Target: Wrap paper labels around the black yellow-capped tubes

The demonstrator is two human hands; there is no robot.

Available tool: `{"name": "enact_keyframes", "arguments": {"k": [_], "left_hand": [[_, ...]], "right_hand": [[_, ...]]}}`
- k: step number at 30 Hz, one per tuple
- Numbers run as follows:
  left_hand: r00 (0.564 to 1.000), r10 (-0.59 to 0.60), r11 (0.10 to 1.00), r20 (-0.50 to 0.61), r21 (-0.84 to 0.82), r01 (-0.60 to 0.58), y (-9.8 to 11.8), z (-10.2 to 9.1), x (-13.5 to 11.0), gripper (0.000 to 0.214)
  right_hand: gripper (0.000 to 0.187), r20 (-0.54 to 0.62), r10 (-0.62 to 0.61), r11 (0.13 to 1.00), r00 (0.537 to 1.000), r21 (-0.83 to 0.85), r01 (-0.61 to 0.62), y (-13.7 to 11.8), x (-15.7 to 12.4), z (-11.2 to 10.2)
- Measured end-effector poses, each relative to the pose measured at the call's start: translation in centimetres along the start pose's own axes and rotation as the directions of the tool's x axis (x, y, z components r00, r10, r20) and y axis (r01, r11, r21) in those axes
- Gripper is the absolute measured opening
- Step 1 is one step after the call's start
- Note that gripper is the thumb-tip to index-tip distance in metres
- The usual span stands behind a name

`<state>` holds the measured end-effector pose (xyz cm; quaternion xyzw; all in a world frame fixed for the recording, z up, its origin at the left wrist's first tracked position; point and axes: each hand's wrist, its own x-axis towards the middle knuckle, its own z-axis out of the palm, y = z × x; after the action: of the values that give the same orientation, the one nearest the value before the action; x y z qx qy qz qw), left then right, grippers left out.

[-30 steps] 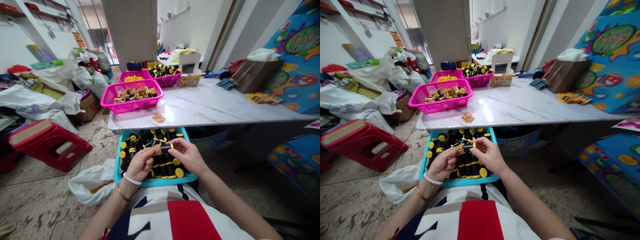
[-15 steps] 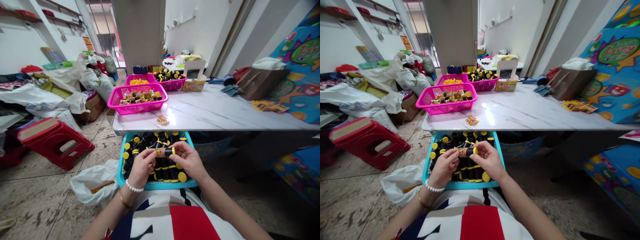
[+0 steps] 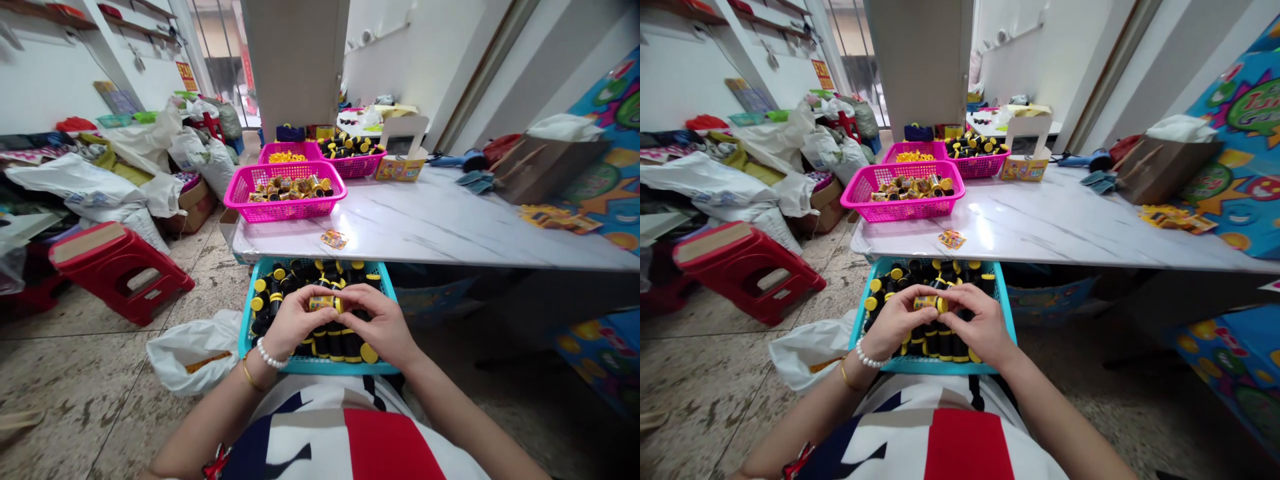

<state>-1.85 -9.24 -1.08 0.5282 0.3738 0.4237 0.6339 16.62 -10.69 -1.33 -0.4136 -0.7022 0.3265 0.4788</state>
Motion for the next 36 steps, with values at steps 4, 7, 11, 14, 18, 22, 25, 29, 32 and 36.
{"name": "enact_keyframes", "arguments": {"k": [4,7,11,14,18,22,25,29,32,36], "left_hand": [[0.997,-0.061,0.997,0.055,-0.051,0.064,-0.3,-0.4,-0.3,0.044],[1.0,-0.026,0.999,0.003,-0.019,0.026,-0.3,-0.1,-0.9,0.036],[0.981,0.162,0.983,-0.105,0.107,-0.15,-0.1,0.8,-1.1,0.023],[0.991,0.127,0.989,-0.045,0.084,-0.123,0.0,0.6,-0.8,0.029],[0.999,0.042,0.998,-0.03,-0.038,-0.043,-0.3,-0.3,-0.5,0.036],[0.995,0.085,0.996,-0.061,-0.007,-0.085,-0.7,-0.3,-0.4,0.033],[0.999,0.048,0.999,-0.022,-0.006,-0.048,-1.0,-0.3,-0.1,0.034],[0.998,0.039,0.998,-0.052,-0.037,-0.041,-1.4,-0.3,0.0,0.036],[0.997,0.068,0.997,-0.035,-0.037,-0.07,-1.4,-0.1,-0.1,0.034],[0.993,0.112,0.994,-0.036,-0.008,-0.112,-1.2,-0.1,0.2,0.033]], "right_hand": [[0.038,-0.039,-0.044,0.999,0.998,-0.019,0.043,-0.1,-0.3,-0.6],[0.036,-0.044,-0.123,0.989,0.991,-0.086,0.119,-0.1,-0.5,-0.5],[0.032,-0.04,-0.081,0.996,0.996,0.029,0.082,0.0,-0.3,0.4],[0.033,-0.031,-0.024,0.994,0.999,0.101,0.027,0.5,-0.3,0.7],[0.041,-0.06,0.026,0.991,0.998,0.131,-0.018,1.2,-0.7,0.9],[0.027,-0.045,0.238,0.932,0.97,0.291,-0.215,1.6,-0.4,1.5],[0.022,0.035,0.358,0.872,0.933,0.344,-0.348,1.7,0.0,1.6],[0.035,-0.004,0.228,0.939,0.974,0.263,-0.219,1.5,-0.1,1.1],[0.031,-0.034,0.139,0.981,0.99,0.141,-0.133,1.4,-0.4,0.9],[0.023,-0.017,0.233,0.961,0.972,0.157,-0.227,1.2,-0.2,1.2]]}}
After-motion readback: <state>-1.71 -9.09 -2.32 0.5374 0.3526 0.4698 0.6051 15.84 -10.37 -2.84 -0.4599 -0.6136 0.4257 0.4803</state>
